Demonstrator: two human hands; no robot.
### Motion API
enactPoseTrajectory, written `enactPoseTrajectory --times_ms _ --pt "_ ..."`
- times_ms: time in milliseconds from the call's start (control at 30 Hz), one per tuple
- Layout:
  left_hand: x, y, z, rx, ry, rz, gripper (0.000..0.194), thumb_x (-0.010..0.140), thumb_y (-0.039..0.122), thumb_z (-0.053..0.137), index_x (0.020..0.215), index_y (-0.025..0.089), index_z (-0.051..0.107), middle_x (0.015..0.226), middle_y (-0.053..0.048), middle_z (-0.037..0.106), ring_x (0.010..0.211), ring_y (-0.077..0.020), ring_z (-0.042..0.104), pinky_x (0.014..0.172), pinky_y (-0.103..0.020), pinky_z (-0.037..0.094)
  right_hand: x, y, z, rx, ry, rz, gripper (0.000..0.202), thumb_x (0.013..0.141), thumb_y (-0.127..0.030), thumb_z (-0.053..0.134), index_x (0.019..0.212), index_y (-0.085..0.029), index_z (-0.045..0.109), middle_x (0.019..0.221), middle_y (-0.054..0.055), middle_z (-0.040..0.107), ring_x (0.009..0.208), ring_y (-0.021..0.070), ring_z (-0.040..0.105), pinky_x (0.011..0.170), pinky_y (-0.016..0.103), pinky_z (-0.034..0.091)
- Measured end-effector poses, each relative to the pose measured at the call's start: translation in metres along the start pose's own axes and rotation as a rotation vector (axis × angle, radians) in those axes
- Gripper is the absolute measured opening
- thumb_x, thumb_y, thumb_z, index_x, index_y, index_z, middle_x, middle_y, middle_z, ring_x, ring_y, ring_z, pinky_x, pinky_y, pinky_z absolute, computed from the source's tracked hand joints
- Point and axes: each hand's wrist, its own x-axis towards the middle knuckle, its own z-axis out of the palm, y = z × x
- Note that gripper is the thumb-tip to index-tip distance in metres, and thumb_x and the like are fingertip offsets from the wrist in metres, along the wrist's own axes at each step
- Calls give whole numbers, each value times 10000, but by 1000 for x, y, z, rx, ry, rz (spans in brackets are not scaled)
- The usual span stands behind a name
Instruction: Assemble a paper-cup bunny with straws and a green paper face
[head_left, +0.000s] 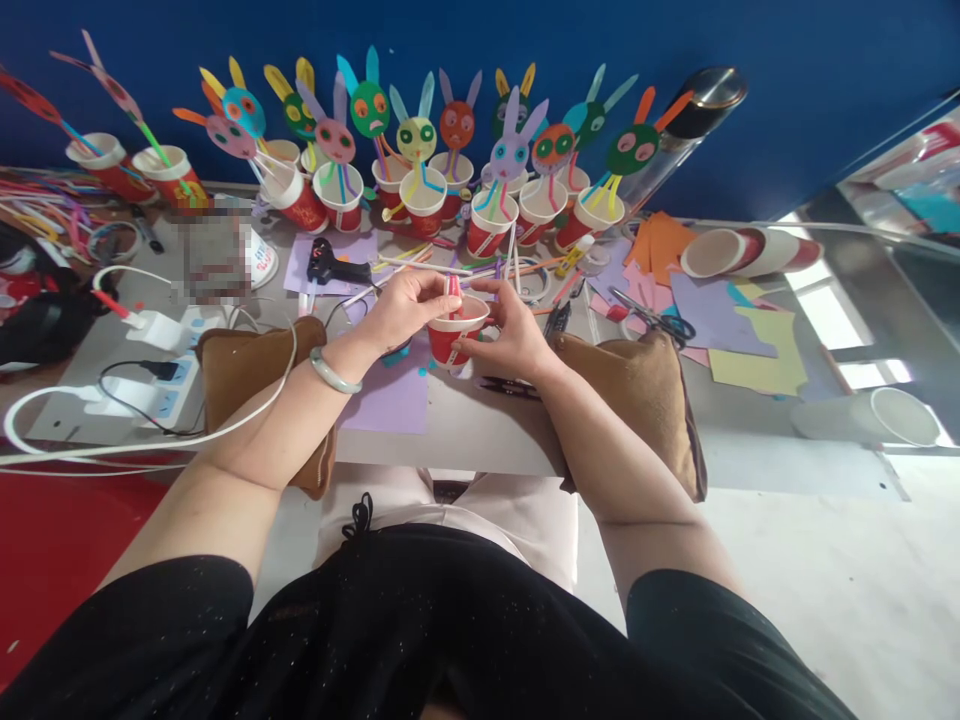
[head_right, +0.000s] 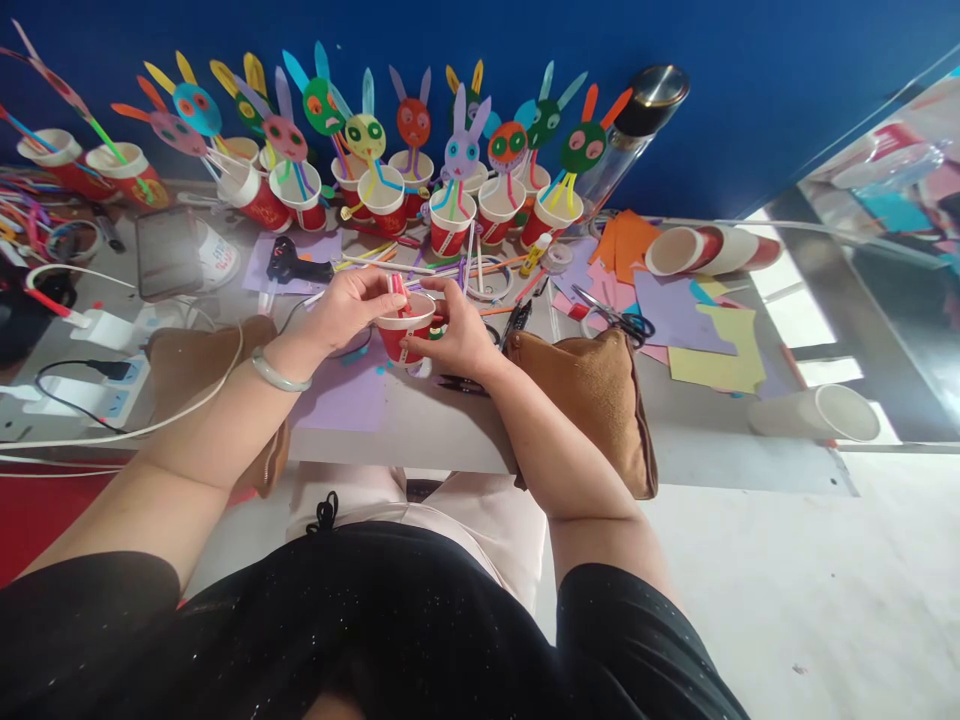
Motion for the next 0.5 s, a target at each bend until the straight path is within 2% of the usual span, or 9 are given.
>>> enactPoseTrajectory --times_ms 267,400,500 --pt "0 1 -5 -99 -91 -148 247 781 308 889 796 160 692 778 8 720 747 -125 670 747 -262 542 1 6 -2 -19 -47 -17 795 688 -480 954 1329 -261 539 971 7 771 838 218 758 802 387 628" --pt "0 0 -6 -160 -111 -238 249 811 302 887 871 164 690 816 -14 742 815 -167 727 833 -320 597 2 6 0 3 -47 -1 807 670 -506 976 1303 -259 541 939 -2 767 832 216 763 773 369 621" --pt "0 1 -4 -177 -96 -266 227 849 276 867 902 163 677 833 -28 747 875 -197 757 923 -381 617 3 4 2 46 -22 33 860 605 -546 1016 1263 -258 543 914 -1 769 890 234 777 820 383 629"
